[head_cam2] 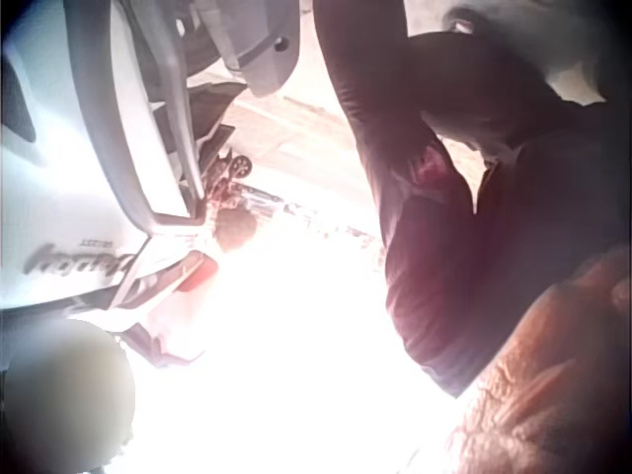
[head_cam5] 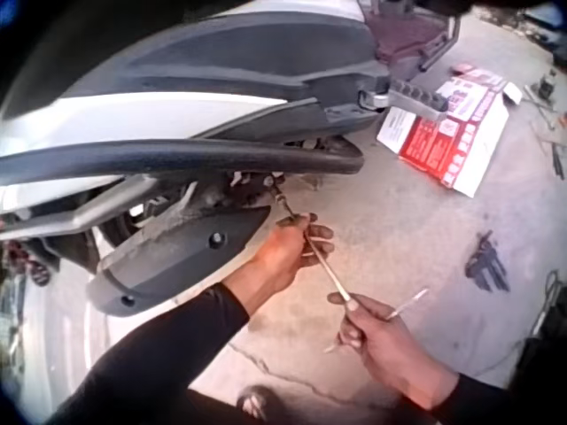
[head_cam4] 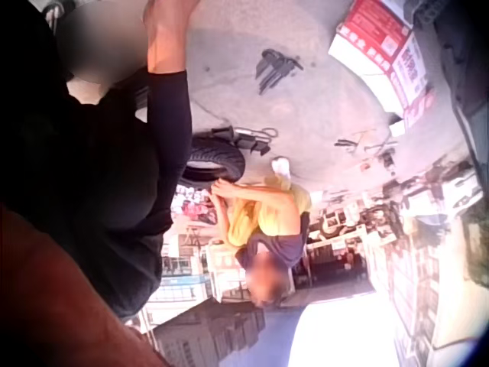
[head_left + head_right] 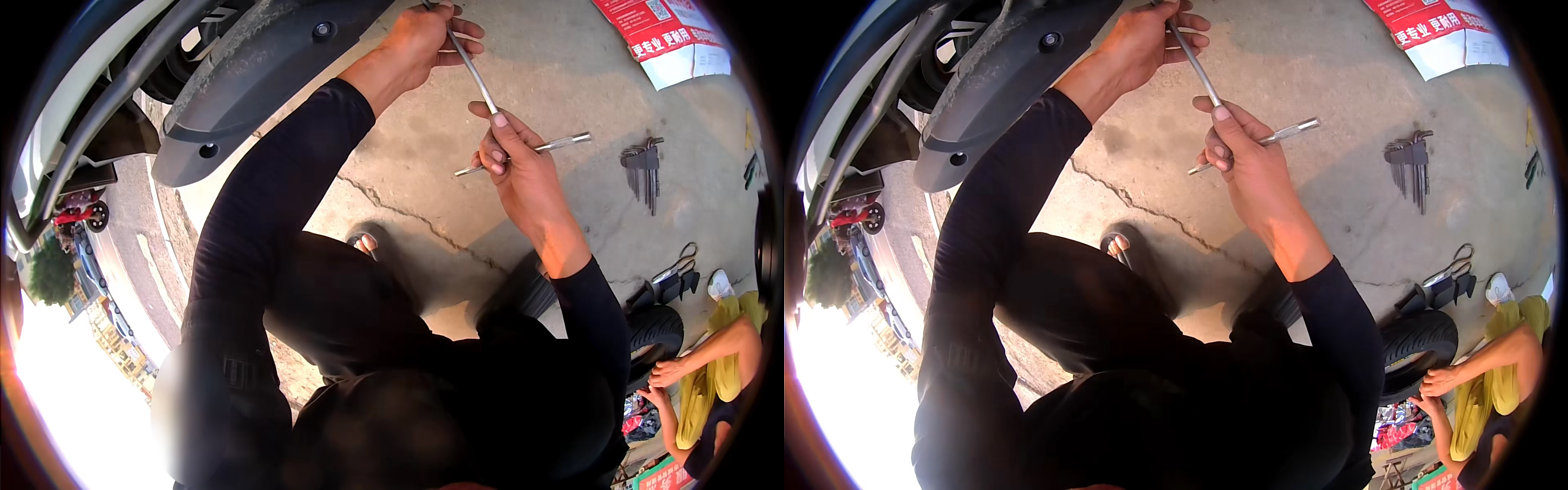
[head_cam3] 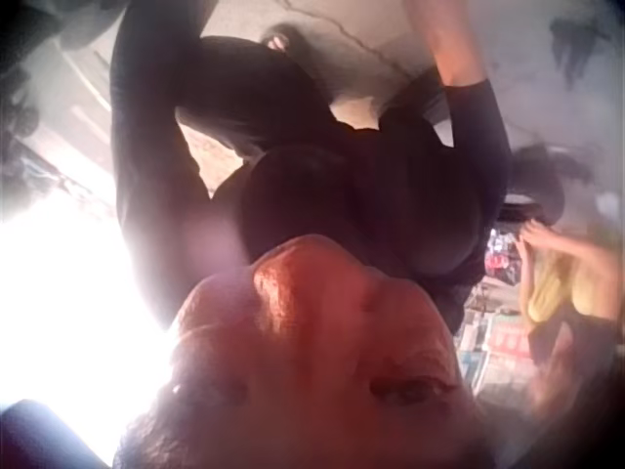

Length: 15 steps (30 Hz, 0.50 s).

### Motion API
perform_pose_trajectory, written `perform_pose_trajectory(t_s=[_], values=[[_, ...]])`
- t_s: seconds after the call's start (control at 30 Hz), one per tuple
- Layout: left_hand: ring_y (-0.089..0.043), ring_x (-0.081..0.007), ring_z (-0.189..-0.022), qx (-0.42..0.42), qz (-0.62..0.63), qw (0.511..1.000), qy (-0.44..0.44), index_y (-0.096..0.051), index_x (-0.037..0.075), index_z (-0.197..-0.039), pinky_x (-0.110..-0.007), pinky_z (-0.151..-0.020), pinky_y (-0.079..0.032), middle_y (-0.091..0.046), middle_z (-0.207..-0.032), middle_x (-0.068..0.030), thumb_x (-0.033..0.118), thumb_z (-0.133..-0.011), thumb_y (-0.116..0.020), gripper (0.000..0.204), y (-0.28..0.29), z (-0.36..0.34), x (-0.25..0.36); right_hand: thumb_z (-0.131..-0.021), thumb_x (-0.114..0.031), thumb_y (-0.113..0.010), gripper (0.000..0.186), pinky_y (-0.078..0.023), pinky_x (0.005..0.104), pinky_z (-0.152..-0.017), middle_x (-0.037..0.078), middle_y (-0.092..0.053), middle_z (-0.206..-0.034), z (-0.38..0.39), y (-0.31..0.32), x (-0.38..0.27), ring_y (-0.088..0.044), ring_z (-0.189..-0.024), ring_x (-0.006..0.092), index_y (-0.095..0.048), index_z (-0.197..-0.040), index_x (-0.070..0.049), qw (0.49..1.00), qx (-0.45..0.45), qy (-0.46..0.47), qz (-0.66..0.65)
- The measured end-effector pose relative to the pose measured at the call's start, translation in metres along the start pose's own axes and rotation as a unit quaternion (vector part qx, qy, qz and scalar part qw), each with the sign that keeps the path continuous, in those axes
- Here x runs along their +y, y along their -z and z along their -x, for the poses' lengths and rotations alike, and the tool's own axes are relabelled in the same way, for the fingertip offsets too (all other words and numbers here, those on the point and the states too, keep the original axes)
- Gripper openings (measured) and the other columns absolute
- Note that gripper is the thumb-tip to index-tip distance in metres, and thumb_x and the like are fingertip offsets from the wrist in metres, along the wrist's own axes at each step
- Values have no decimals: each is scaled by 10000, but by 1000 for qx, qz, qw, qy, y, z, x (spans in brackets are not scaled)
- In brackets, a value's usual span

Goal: The person uses a ratchet and socket to loosen and tighten bolts on the rear fender and undercarriage of a white scooter. They retrieve tools from a nearby workbench and continue adjusting fasteners while another person handles a tire nearby.

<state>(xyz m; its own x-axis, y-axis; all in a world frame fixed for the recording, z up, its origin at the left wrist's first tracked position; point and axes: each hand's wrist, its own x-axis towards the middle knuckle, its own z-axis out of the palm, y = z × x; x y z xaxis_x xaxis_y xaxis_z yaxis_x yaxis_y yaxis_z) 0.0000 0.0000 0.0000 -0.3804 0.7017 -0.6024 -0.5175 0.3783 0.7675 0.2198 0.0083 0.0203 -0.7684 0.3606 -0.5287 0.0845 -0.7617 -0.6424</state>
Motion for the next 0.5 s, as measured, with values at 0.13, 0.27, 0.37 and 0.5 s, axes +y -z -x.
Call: perform_pose_trajectory(t_s=[0.13,0.27,0.37,0.5], values=[[-652,-221,-809,18,-22,999,-19,-455,77,-1167,-407,-739,-530,-660,-977,-101,276,-1066,-294,275,-4,-3,10,-1014,-278,-510,382,-434,262,-735,-68,-367,-632,-12,3,6,-360,-582,41,-576,-1235,26,999,-4,41,29],[-655,-233,-907,25,-56,998,0,-454,48,-1198,-410,-820,-524,-662,-1039,-111,281,-1060,-323,301,5,-2,8,-1016,-280,-505,392,-436,266,-724,-67,-363,-628,-17,5,14,-370,-573,40,-569,-1243,33,991,-39,-23,-125],[-593,-243,-1131,-44,-108,992,-44,-411,16,-1318,-412,-978,-487,-575,-1266,-165,405,-1011,-425,496,1,7,2,-995,-262,-548,365,-446,273,-734,-57,-419,-633,-26,22,10,-428,-591,41,-603,-1217,23,986,-71,-18,-148],[-470,-259,-1280,-128,-106,986,-2,-394,5,-1411,-416,-1075,-372,-507,-1350,-163,282,-940,-407,546,-12,55,-28,-938,-211,-634,309,-470,285,-773,-3,-562,-782,-30,24,-2,-539,-735,74,-659,-1163,0,969,57,110,213]])
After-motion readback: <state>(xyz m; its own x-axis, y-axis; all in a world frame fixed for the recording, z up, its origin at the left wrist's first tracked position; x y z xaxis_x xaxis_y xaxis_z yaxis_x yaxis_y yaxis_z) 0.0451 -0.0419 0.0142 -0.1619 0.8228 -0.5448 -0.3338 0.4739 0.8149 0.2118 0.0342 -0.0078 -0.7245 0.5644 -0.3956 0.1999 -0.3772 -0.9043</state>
